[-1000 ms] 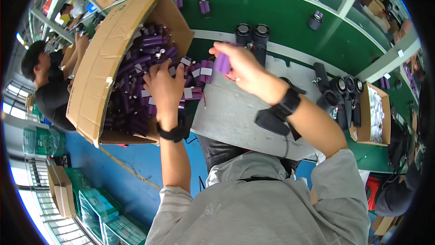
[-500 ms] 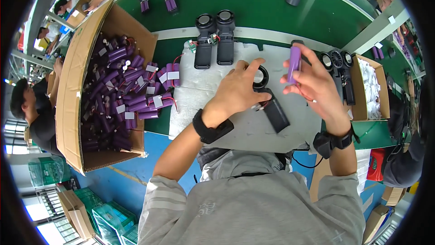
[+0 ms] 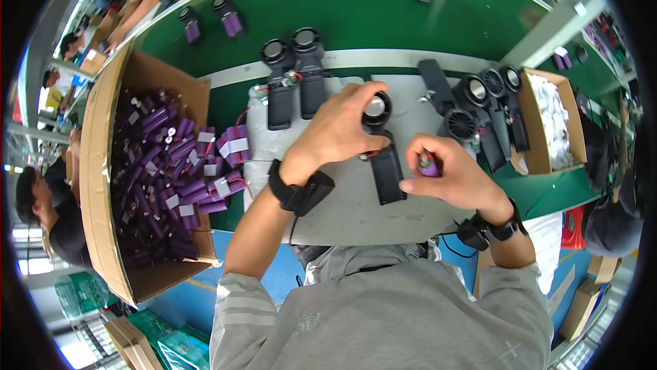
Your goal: The person connects a circuit board to a fan housing, inserts a battery pack, and presses the components into place. They then move a box of batteries and repeat the assembly process with a new fan housing and battery pack.
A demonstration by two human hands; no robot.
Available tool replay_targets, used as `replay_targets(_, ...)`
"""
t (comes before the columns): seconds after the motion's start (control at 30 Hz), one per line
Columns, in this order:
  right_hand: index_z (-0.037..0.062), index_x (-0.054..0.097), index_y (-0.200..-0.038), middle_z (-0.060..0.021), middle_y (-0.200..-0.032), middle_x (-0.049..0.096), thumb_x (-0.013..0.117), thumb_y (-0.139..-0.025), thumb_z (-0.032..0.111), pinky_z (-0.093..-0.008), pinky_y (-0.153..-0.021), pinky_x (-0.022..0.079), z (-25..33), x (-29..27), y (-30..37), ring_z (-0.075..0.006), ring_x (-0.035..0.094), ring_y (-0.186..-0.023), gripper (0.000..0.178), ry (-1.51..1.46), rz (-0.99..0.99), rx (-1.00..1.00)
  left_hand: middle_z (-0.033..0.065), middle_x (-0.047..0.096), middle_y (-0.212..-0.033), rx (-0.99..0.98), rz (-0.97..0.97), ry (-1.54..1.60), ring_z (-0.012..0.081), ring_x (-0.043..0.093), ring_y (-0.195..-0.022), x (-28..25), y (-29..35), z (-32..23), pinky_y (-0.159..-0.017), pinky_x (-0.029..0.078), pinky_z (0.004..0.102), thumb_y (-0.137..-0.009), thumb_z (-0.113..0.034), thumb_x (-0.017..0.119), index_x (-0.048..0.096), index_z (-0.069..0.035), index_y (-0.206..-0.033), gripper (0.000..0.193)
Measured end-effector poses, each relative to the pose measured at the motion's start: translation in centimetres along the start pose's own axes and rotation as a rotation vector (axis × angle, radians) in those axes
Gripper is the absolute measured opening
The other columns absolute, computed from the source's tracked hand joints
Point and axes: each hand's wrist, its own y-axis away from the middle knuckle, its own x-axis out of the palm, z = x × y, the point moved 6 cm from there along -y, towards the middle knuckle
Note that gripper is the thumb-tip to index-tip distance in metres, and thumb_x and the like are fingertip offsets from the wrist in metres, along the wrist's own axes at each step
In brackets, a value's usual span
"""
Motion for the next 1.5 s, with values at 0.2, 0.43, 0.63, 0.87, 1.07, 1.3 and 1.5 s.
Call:
replay_targets(0.2,0.0047,0.051,-0.082,0.0033,-0.065,0.044,0.076,-0.075,0.01,-0.0237,-0.054,0.034,0.2,1.0,-0.8,-0.0058,0.039,-0.058,0.027,0.446,-0.231,0.065,0.0174,0.057,-0.11,0.163,-0.155,-0.018,0.0356,0.057,-0.1,0.1,0.7,0.7,-0.086,0.048,0.0406,-0.062,-0.022,0.08,0.05,-0.01,-0.128,0.074)
replay_targets(0.43,0.0066,0.05,-0.082,0.0039,-0.069,0.046,0.073,-0.074,0.005,-0.024,-0.053,0.034,-1.2,1.7,-2.8,-0.0049,0.044,-0.061,0.024,0.308,-0.347,0.113,0.0122,0.057,-0.113,0.168,-0.128,0.146,0.027,0.06,-0.093,-1.2,1.8,1.7,-0.079,0.051,0.0364,-0.072,-0.023,0.078,0.049,-0.01,-0.129,0.065)
replay_targets(0.63,0.0102,0.051,-0.085,0.0067,-0.073,0.045,0.067,-0.076,0.006,-0.0212,-0.051,0.032,6.1,-1.7,-7.1,-0.0032,0.041,-0.06,0.018,-0.024,-0.324,-0.027,0.009,0.06,-0.1,-0.082,-0.406,1.219,0.0164,0.062,-0.073,-2.8,2.0,5.6,-0.065,0.053,0.0334,-0.088,-0.023,0.066,0.053,-0.007,-0.118,0.037)
replay_targets(0.87,0.0088,0.059,-0.1,0.0023,-0.074,0.048,0.067,-0.077,0.007,-0.0248,-0.045,0.036,9.0,6.8,-23.5,-0.0085,0.046,-0.057,0.025,0.141,0.046,0.09,0.0031,0.064,-0.099,0.197,-0.079,0.629,0.0114,0.061,-0.077,2.1,0.5,6.0,-0.066,0.052,0.03,-0.091,-0.015,0.06,0.058,-0.007,-0.11,0.021)
replay_targets(1.07,0.0029,0.06,-0.103,-0.0045,-0.078,0.057,0.066,-0.079,0.005,-0.0276,-0.043,0.042,5.6,11.1,-29.3,-0.0125,0.056,-0.055,0.025,0.379,0.149,0.166,0.0043,0.067,-0.095,0.357,-0.227,0.48,0.0163,0.064,-0.075,3.5,0.4,5.1,-0.07,0.052,0.0325,-0.09,-0.016,0.059,0.061,-0.005,-0.104,0.018)
replay_targets(1.3,0.005,0.062,-0.111,-0.0063,-0.087,0.063,0.07,-0.08,0.017,-0.0242,-0.045,0.047,10.5,4.5,-30.2,-0.0129,0.065,-0.058,0.035,0.432,0.121,0.106,0.0129,0.066,-0.083,0.018,0.011,0.472,0.0266,0.066,-0.076,1.8,1.6,4.6,-0.07,0.051,0.0363,-0.088,-0.021,0.062,0.063,-0.004,-0.101,0.021)
replay_targets(1.5,0.017,0.05,-0.137,-0.0093,-0.093,0.066,0.064,-0.076,0.012,-0.0293,-0.051,0.049,4.3,-16.2,-42.8,-0.0196,0.065,-0.059,0.063,1.149,-0.347,0.15,0.016,0.066,-0.083,0.063,-0.094,0.456,0.0318,0.065,-0.077,2.0,1.7,4.3,-0.071,0.05,0.0421,-0.089,-0.023,0.063,0.063,-0.004,-0.101,0.023)
